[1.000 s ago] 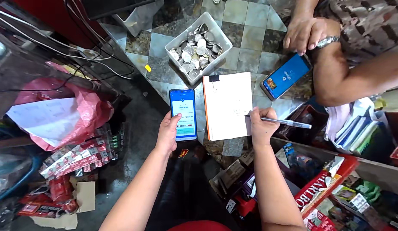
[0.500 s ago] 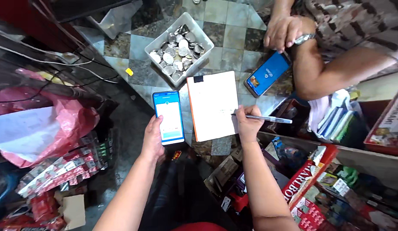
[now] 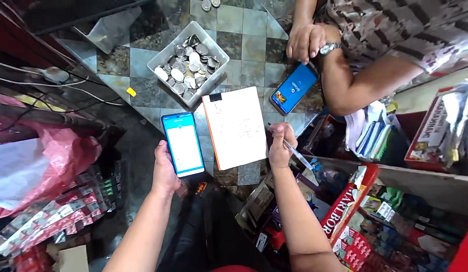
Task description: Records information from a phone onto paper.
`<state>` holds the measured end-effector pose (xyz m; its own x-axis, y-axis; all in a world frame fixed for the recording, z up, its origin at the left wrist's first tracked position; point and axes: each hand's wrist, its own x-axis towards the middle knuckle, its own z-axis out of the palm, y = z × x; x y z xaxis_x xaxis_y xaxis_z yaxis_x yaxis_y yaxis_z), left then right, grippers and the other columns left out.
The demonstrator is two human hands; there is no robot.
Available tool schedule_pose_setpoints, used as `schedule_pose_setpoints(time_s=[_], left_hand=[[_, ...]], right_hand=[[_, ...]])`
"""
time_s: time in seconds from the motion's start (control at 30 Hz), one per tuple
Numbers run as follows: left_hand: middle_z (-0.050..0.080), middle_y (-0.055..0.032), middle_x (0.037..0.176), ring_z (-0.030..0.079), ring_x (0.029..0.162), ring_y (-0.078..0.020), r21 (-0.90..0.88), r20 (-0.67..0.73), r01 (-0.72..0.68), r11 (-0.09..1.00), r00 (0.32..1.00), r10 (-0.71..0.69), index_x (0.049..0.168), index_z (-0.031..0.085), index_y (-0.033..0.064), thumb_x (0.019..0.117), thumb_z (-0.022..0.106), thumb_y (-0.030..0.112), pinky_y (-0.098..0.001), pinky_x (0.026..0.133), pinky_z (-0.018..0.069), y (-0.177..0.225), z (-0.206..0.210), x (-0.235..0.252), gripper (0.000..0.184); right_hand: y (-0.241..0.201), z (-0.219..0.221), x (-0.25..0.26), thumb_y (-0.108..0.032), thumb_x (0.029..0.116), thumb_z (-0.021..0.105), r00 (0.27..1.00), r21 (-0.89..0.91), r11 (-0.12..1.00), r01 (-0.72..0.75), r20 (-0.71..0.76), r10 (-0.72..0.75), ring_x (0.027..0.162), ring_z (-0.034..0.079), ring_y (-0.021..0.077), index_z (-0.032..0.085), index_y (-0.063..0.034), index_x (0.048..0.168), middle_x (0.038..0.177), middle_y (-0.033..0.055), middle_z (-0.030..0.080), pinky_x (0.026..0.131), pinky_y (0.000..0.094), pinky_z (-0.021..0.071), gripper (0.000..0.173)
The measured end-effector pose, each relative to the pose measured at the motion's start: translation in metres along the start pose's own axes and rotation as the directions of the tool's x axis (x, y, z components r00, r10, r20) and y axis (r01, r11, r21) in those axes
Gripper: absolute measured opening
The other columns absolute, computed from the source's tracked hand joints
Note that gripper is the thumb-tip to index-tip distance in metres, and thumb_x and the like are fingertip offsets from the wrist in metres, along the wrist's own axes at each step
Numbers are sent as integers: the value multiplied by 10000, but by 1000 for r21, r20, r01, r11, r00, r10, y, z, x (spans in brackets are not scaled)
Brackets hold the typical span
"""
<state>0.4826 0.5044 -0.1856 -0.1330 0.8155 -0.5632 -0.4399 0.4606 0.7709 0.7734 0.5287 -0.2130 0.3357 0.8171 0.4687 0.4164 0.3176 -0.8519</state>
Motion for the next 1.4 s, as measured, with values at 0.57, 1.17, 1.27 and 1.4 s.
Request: schedule_pose_setpoints(time_s=[0.57,1.17,1.27,1.4], left_hand=[[739,-8,1049,733,957,-123,-1,-19,15,1000,1000,-15,1259,550,172,1096,76,488,-354,805,629,1,1,-1,592],[732,-14,1044,730,949,-121,-7,-50,29,1000,998,-29,1265,545,158,1108,119,468,-349,806,627,3,3,-2,551],[739,-17,1033,735,940,-120,-24,-43,30,999,999,-31,1247,555,158,1108,116,471,-344,797,630,3,4,-3,557],[728,-23,1063,730,957,-139,-24,-56,39,999,998,-40,1285,535,160,1110,124,466,-365,805,627,3,4,-2,542]], right_hand=[[-9,7,-2,-53,933,717,977,145,969,-198,-51,207,516,533,-13,577,-138,716,617,-97,571,495,162,482,272],[-9,8,2,-49,874,725,997,-171,983,-73,11,76,586,557,-35,564,-56,641,629,-30,600,567,131,460,283],[-8,9,1,-27,872,718,997,-122,990,-73,3,74,581,550,-45,552,-75,640,627,-52,590,559,122,461,289],[-7,8,2,-22,872,713,997,-72,994,-81,6,82,603,570,-33,554,-82,648,642,-55,601,579,139,481,281]])
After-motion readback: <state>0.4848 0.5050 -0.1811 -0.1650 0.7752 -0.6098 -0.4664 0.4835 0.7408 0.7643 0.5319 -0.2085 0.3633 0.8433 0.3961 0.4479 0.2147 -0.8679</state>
